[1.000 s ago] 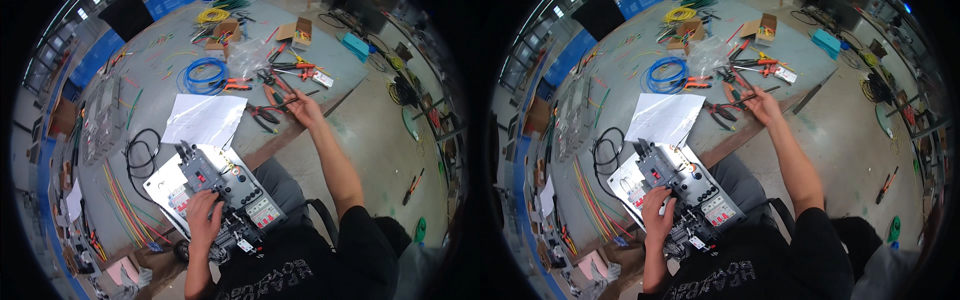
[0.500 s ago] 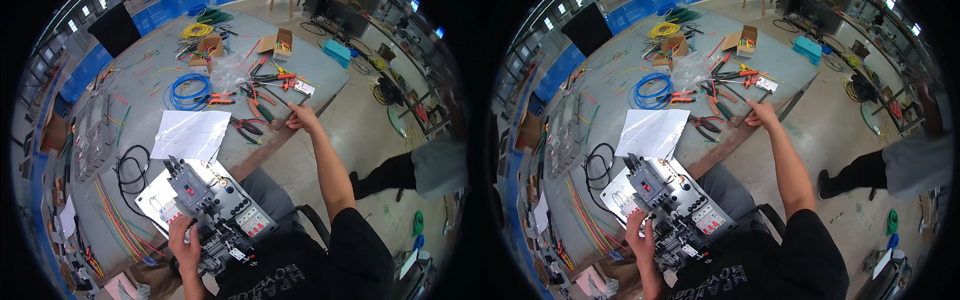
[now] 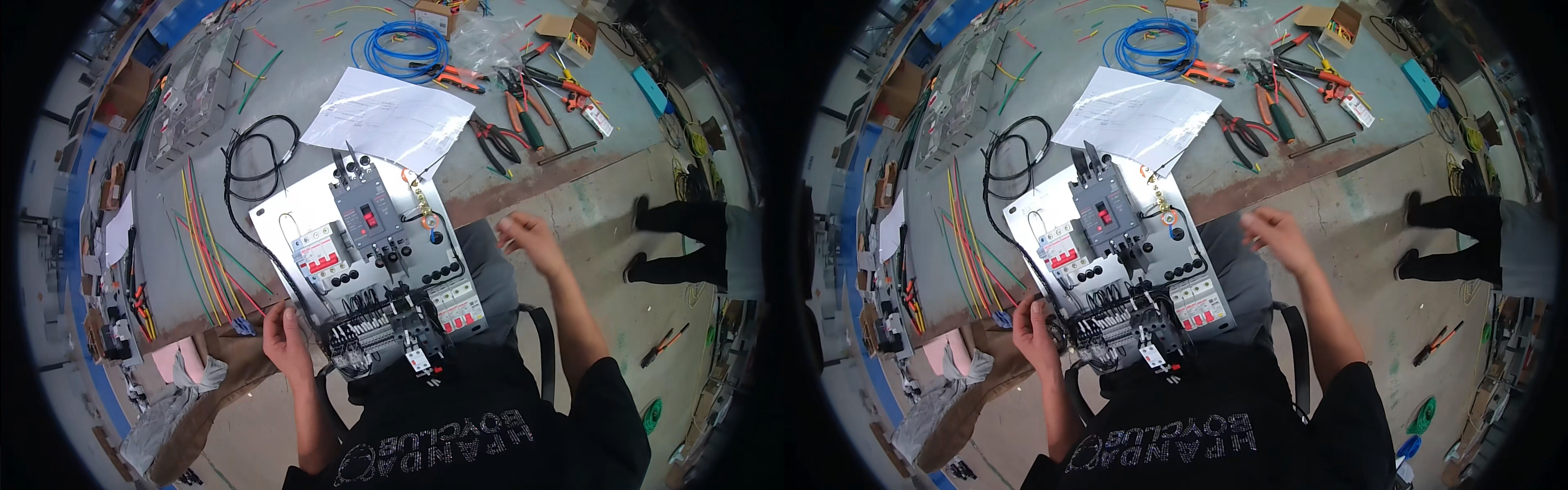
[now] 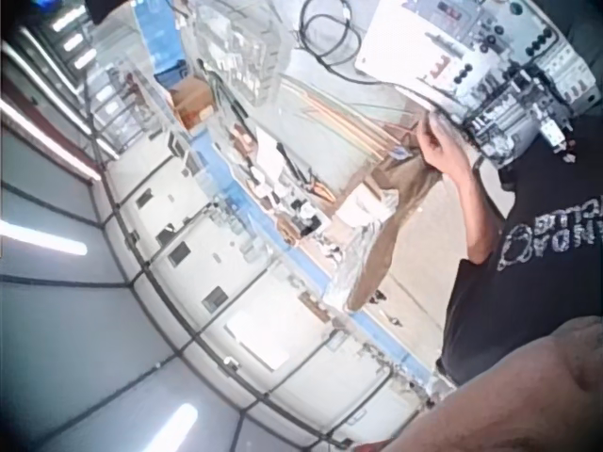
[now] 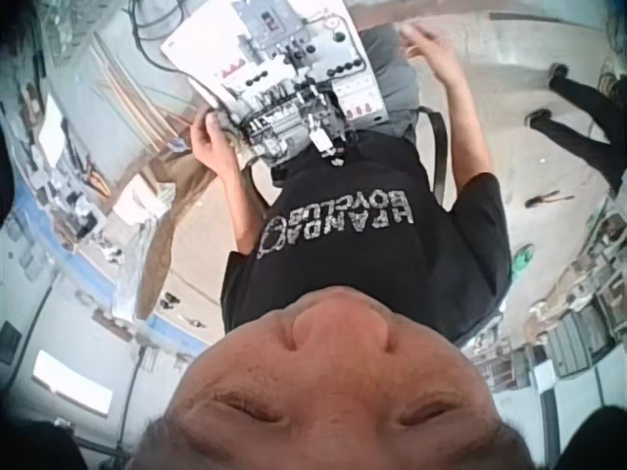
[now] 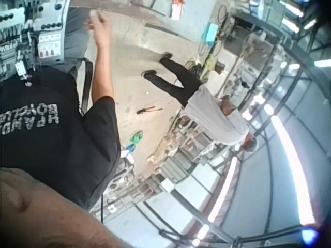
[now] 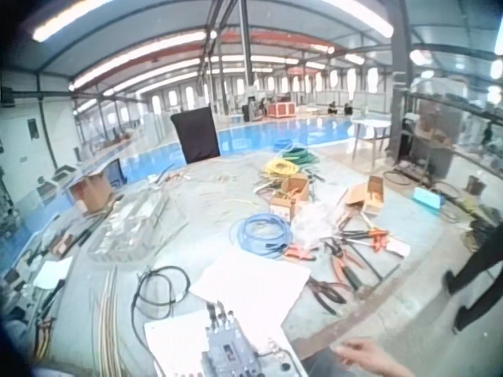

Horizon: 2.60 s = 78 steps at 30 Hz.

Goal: The person assembles an electrical control panel by stripping and inserting colored wires into terminal blocks and circuit breakers. They use pliers and a screwdriver to secure connections and organize the wiring on the panel.

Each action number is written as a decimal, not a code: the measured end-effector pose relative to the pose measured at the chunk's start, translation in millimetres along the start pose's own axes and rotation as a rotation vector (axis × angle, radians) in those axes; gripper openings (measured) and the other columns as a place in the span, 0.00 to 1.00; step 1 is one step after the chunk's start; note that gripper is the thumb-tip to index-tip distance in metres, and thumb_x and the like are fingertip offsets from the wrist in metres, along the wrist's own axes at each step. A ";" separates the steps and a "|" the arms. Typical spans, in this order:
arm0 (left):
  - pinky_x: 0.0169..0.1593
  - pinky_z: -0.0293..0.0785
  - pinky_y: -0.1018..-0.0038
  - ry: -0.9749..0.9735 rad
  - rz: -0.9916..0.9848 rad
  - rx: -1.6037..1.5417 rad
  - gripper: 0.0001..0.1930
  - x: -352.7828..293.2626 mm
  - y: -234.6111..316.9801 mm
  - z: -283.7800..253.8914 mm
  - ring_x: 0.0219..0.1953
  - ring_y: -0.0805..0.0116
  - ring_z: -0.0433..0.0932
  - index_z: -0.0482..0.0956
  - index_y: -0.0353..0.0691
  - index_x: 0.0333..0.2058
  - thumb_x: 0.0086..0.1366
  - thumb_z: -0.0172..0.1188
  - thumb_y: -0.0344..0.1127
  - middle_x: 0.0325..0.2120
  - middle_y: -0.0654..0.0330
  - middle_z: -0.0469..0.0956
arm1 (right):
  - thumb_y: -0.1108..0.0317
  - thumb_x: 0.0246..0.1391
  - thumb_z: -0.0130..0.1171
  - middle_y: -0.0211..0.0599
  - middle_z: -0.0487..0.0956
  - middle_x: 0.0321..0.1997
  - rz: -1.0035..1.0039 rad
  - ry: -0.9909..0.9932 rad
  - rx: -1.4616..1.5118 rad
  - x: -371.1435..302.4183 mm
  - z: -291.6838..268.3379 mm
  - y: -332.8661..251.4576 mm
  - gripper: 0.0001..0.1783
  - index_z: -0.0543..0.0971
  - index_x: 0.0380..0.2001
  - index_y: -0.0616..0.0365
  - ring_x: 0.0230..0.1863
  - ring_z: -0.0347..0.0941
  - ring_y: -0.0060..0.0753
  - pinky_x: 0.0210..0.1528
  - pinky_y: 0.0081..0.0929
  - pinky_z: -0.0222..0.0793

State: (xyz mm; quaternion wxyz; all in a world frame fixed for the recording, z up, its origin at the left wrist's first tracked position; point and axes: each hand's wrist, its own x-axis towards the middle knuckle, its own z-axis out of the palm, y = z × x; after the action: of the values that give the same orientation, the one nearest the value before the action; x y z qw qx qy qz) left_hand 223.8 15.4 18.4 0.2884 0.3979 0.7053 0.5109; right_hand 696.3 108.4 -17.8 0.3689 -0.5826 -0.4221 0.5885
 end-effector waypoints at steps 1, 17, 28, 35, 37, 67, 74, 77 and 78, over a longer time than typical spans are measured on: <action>0.50 0.75 0.77 0.006 -0.053 -0.016 0.15 -1.5 -18.0 -5.3 0.44 0.76 0.78 0.82 0.32 0.54 0.78 0.62 0.38 0.43 0.62 0.83 | 0.52 0.71 0.62 0.32 0.85 0.37 -0.007 -0.040 0.010 -1.9 18.2 5.3 0.20 0.85 0.44 0.61 0.36 0.82 0.22 0.37 0.23 0.77; 0.60 0.81 0.63 -0.317 -0.710 -0.655 0.32 -30.4 -54.2 -5.6 0.55 0.63 0.85 0.73 0.32 0.66 0.83 0.47 0.58 0.57 0.54 0.83 | 0.44 0.53 0.77 0.45 0.83 0.37 -0.599 0.344 -0.736 4.6 128.5 -45.9 0.33 0.82 0.53 0.58 0.32 0.82 0.52 0.34 0.45 0.78; 0.56 0.84 0.63 -0.332 -0.745 -0.593 0.31 -29.4 -45.8 -13.0 0.52 0.63 0.86 0.75 0.29 0.63 0.84 0.46 0.56 0.54 0.52 0.84 | 0.66 0.55 0.72 0.48 0.77 0.30 -0.766 0.255 -0.762 25.5 133.1 -35.8 0.11 0.84 0.34 0.63 0.26 0.79 0.56 0.29 0.48 0.75; 0.56 0.83 0.64 -0.323 -0.735 -0.603 0.31 -29.7 -44.1 -13.0 0.52 0.63 0.86 0.76 0.29 0.62 0.84 0.47 0.56 0.54 0.52 0.85 | 0.69 0.56 0.71 0.50 0.77 0.30 -0.783 0.219 -0.789 28.5 132.2 -33.5 0.10 0.82 0.36 0.64 0.26 0.79 0.57 0.30 0.49 0.75; 0.56 0.83 0.64 -0.328 -0.738 -0.591 0.32 -29.3 -44.3 -13.6 0.51 0.64 0.86 0.76 0.29 0.62 0.83 0.48 0.56 0.53 0.52 0.85 | 0.70 0.56 0.71 0.50 0.78 0.31 -0.786 0.203 -0.793 29.2 130.3 -32.6 0.10 0.83 0.37 0.64 0.26 0.79 0.57 0.30 0.49 0.75; 0.65 0.77 0.61 -0.221 -0.793 -0.577 0.30 -30.3 -81.8 -23.7 0.61 0.61 0.80 0.73 0.34 0.67 0.84 0.47 0.55 0.62 0.53 0.80 | 0.67 0.68 0.67 0.29 0.87 0.36 -0.173 -0.052 0.059 16.3 65.4 7.3 0.09 0.88 0.47 0.58 0.32 0.79 0.16 0.33 0.20 0.75; 0.64 0.78 0.60 -0.408 -0.729 -0.677 0.34 -27.5 -68.0 -22.5 0.59 0.58 0.82 0.72 0.31 0.67 0.82 0.48 0.59 0.60 0.51 0.81 | 0.68 0.69 0.65 0.28 0.87 0.37 -0.153 -0.143 0.066 10.2 58.5 26.0 0.12 0.87 0.50 0.61 0.35 0.80 0.16 0.35 0.19 0.75; 0.56 0.84 0.61 -0.418 -0.748 -0.586 0.32 -20.6 -41.9 -18.7 0.51 0.61 0.87 0.76 0.30 0.61 0.82 0.49 0.58 0.52 0.52 0.86 | 0.70 0.69 0.63 0.28 0.88 0.42 -0.128 -0.160 0.127 7.8 75.6 47.7 0.15 0.85 0.55 0.64 0.40 0.80 0.13 0.41 0.17 0.75; 0.57 0.83 0.59 -0.425 -0.748 -0.531 0.32 -15.0 -48.7 -25.3 0.52 0.59 0.86 0.76 0.33 0.62 0.81 0.49 0.60 0.53 0.51 0.85 | 0.71 0.69 0.63 0.29 0.88 0.41 -0.164 -0.173 0.120 13.0 80.3 55.7 0.15 0.85 0.55 0.65 0.40 0.81 0.14 0.42 0.18 0.76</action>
State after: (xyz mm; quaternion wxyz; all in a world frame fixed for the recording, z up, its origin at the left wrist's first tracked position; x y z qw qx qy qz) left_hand 198.0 -17.7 -19.9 0.6802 0.1261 0.5709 0.4421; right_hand 618.8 94.3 -77.1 0.4122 -0.4703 -0.4626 0.6285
